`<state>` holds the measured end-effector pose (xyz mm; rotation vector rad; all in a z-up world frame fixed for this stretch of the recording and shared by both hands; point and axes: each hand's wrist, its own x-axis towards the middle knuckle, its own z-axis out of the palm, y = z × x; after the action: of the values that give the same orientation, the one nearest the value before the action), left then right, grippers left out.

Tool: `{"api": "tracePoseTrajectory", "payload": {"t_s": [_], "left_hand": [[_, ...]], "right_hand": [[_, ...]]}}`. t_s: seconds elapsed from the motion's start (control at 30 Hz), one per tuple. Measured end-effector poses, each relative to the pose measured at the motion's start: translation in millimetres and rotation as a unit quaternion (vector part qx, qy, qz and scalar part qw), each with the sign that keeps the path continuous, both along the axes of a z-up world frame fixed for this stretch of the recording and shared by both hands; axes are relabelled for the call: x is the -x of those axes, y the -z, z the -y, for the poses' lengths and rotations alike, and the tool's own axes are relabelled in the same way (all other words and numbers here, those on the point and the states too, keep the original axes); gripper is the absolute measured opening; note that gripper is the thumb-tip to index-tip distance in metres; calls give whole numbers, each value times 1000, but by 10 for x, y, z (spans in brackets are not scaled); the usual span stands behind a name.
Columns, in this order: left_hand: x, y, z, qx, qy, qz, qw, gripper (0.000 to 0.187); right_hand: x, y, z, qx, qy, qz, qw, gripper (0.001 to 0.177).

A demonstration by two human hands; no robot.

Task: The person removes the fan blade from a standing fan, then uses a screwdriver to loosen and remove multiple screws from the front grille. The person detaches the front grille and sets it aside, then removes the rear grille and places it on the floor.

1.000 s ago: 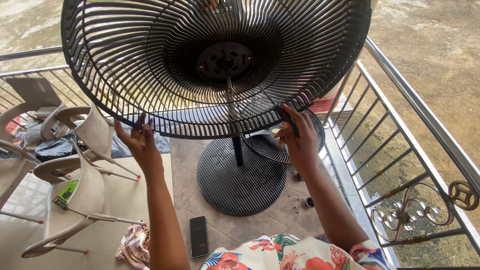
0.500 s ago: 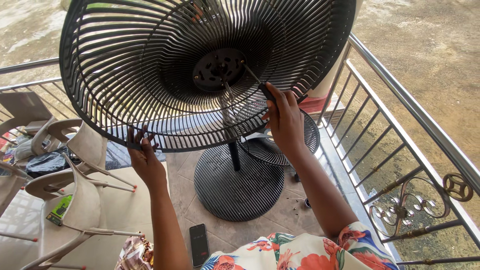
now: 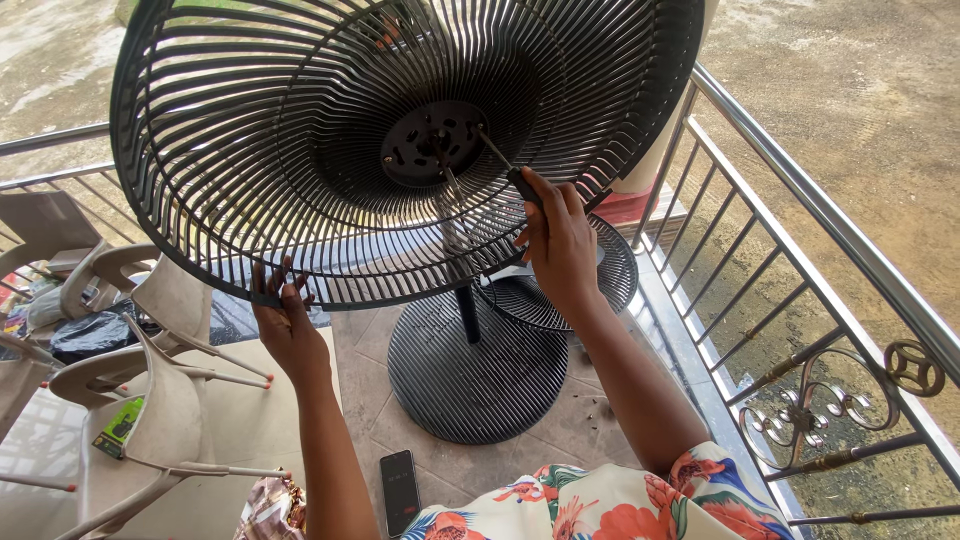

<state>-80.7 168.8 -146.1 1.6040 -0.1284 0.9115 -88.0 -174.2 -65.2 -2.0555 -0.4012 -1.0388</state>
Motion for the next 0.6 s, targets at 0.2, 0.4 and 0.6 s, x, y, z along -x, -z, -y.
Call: {"api": "tracePoseTrajectory", "payload": {"t_s": [0.2, 0.4, 0.6], "left_hand": [[-7, 15, -19, 2, 11, 8, 1000, 49], [-13, 61, 4, 2, -4, 25, 1000, 48], [50, 94, 62, 3, -26, 42, 999, 48]], "right_hand": [[26, 21, 24, -23, -10, 0, 1000, 36], [38, -36, 39, -13, 2, -14, 1000, 35], [70, -64, 17, -6, 15, -4, 1000, 36]]}}
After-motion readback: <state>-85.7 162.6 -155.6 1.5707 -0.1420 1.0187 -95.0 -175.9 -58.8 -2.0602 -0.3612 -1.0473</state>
